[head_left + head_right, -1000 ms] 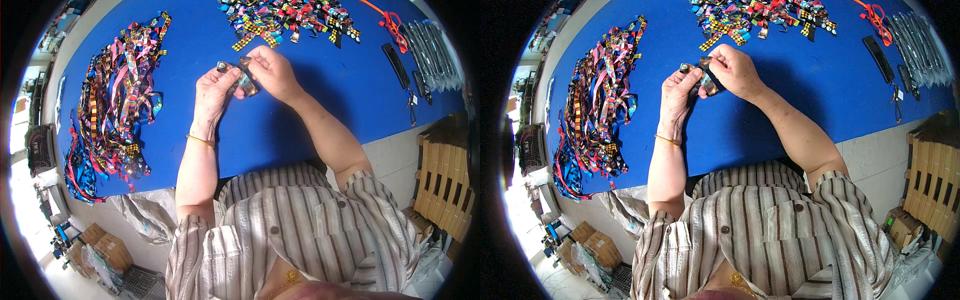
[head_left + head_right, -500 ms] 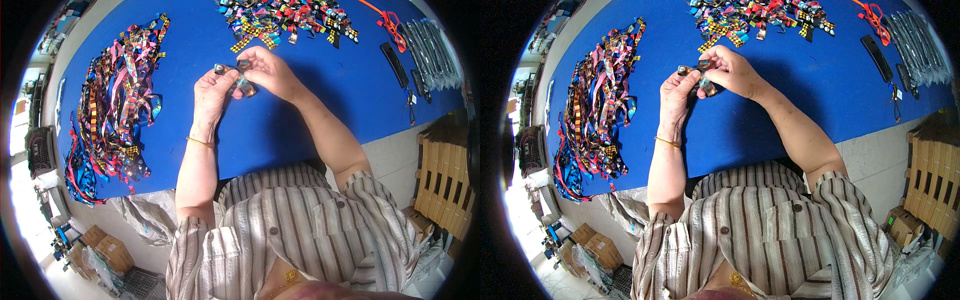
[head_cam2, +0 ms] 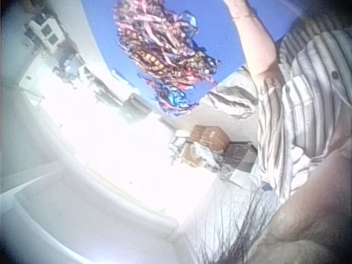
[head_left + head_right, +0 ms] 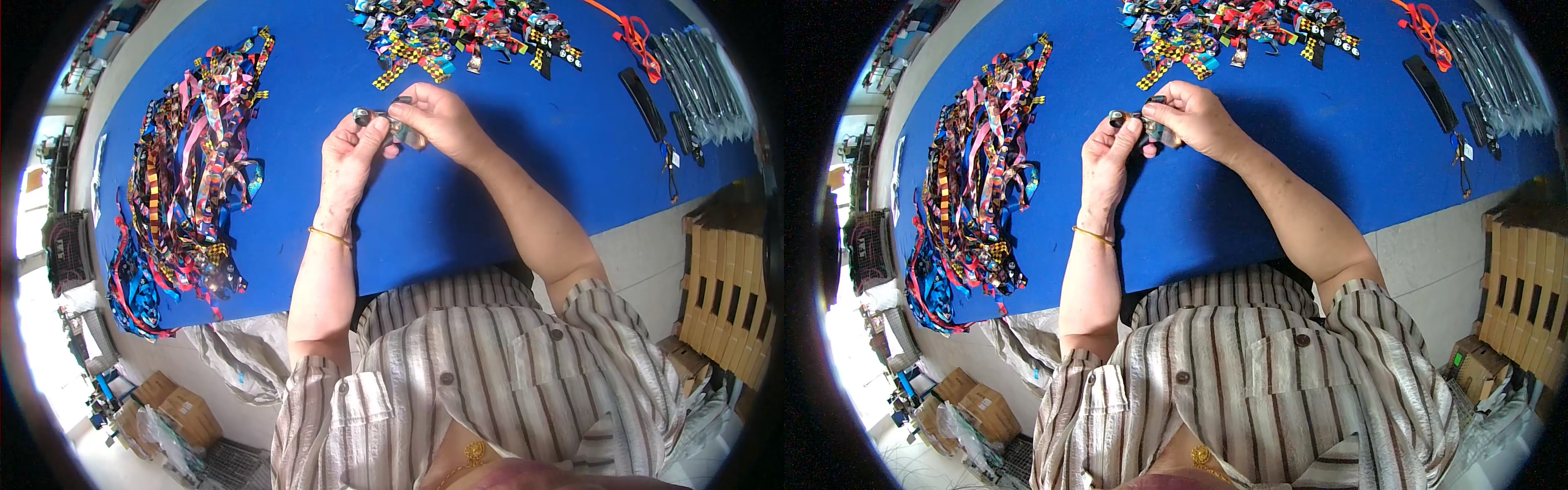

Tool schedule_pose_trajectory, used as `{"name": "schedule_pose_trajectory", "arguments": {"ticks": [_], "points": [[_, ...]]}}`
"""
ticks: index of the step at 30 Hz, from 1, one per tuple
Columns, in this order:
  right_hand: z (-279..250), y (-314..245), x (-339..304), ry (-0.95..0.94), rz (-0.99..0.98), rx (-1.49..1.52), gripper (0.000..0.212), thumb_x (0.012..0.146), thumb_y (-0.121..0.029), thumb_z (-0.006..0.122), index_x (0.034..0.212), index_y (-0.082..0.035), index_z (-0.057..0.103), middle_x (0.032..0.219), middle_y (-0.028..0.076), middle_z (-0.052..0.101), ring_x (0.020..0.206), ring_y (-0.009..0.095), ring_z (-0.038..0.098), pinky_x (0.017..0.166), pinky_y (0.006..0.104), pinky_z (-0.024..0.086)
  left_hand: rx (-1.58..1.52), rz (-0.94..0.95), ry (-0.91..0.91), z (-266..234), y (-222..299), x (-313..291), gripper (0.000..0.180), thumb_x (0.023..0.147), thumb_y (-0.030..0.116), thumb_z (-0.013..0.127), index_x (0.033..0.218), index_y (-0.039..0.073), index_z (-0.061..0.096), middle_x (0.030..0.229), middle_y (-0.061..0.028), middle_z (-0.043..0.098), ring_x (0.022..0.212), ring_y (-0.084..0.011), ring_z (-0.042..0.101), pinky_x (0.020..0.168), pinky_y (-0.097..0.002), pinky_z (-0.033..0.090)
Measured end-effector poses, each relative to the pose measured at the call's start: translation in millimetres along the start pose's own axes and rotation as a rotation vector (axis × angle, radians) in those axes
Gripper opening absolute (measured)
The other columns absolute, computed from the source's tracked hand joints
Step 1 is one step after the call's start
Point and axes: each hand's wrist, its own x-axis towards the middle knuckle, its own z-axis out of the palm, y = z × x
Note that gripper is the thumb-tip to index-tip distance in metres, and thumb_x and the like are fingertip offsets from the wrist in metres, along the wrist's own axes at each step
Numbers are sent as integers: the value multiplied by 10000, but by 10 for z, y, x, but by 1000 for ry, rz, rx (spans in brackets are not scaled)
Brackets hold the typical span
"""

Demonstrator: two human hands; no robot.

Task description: Assembling or inspecting colorful lanyards and ribbons on a work table.

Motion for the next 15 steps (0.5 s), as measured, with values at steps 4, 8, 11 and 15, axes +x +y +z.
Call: {"name": "schedule_pose_trajectory", "arguments": {"ticks": [4, 8, 11, 15], "points": [[32, -43, -20, 4, -14, 25, 158, 965, -159, 624, 973, -3, 604, 754, 33, 639, 587, 71, 572, 499, 219, 448, -29, -18, 27, -12, -20, 17, 111, 983, 122, 590, 978, 21, 634, 861, -56, 679, 698, -108, 609, 656, -237, 498], [45, -51, -33, -30, -24, 3, 154, 966, -149, 621, 990, -1, 592, 763, 37, 645, 589, 72, 577, 503, 220, 455, -24, 13, 25, -73, -89, 38, 90, 971, 104, 607, 967, 19, 634, 856, -55, 682, 681, -99, 611, 643, -225, 505], [43, -63, -42, -67, -47, 56, 147, 970, -132, 605, 1019, 4, 579, 772, 46, 650, 627, 85, 618, 522, 226, 475, -26, 22, 21, -74, -85, 45, 80, 966, 98, 613, 962, 21, 636, 853, -55, 681, 675, -98, 608, 637, -223, 504], [7, -88, -26, -56, 24, -7, 138, 974, -120, 584, 1035, 2, 565, 827, 81, 671, 670, 115, 640, 552, 241, 482, -21, 3, 21, -63, -69, 34, 96, 966, 110, 614, 962, 17, 638, 844, -58, 675, 679, -107, 603, 645, -231, 501]]}}
